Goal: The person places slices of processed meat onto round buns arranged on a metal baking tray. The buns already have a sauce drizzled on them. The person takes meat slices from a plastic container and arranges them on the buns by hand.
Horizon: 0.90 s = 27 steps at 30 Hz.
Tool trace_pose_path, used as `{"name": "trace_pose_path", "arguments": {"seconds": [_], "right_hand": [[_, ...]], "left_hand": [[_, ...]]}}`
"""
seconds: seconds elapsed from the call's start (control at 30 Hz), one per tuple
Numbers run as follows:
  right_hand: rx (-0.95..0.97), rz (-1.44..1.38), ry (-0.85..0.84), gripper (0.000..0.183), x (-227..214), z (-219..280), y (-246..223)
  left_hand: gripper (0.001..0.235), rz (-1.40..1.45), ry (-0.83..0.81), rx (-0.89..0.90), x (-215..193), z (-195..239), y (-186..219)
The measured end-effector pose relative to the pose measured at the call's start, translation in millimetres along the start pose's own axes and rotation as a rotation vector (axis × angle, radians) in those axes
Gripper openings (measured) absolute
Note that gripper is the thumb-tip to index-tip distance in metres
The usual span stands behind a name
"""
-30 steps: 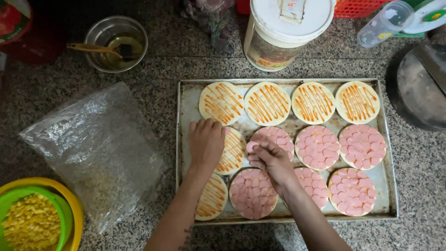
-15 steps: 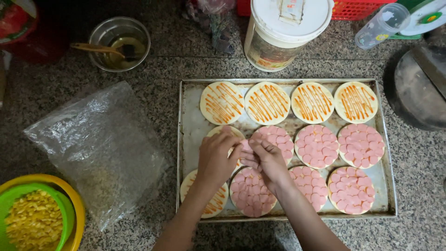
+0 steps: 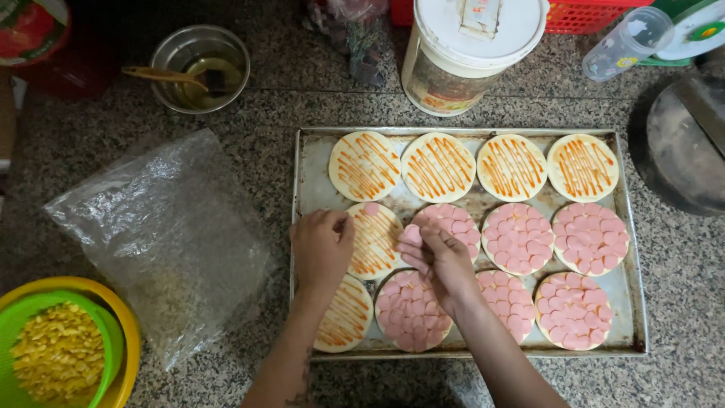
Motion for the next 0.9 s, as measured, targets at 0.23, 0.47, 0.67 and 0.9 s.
{"name": "trace_pose_path", "arguments": {"seconds": [0.23, 0.47, 0.67, 0.9], "right_hand": [[-0.04, 0.042, -0.049, 0.021, -2.7, -6.6, 6.2], [-0.016, 0.044, -0.044, 0.023, -14.3, -13.0, 13.1], [-0.016, 0.031, -0.043, 0.022, -15.7, -15.2, 17.0], [0.027, 0.046, -0.06, 0.024, -11.0, -9.6, 14.7]], "left_hand": [[0.011, 0.069, -0.107, 0.127, 35.0, 1.1, 21.5], [0.01, -0.097, -0.04, 0.094, 48.7, 6.5, 9.2], [0.012, -0.124, 0.02, 0.089, 44.9, 6.2, 15.6], [0.015, -0.147, 0.104, 0.138, 51.6, 9.9, 11.1]]}}
Point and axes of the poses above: each hand's wrist, its own z-axis away from the middle knuckle, its own x-axis out of the palm, y = z × x, the point moved 5 cm from there along -z, towards the middle knuckle, and after that the axes turned 11 degrees about -x, right-handed, at the moved point
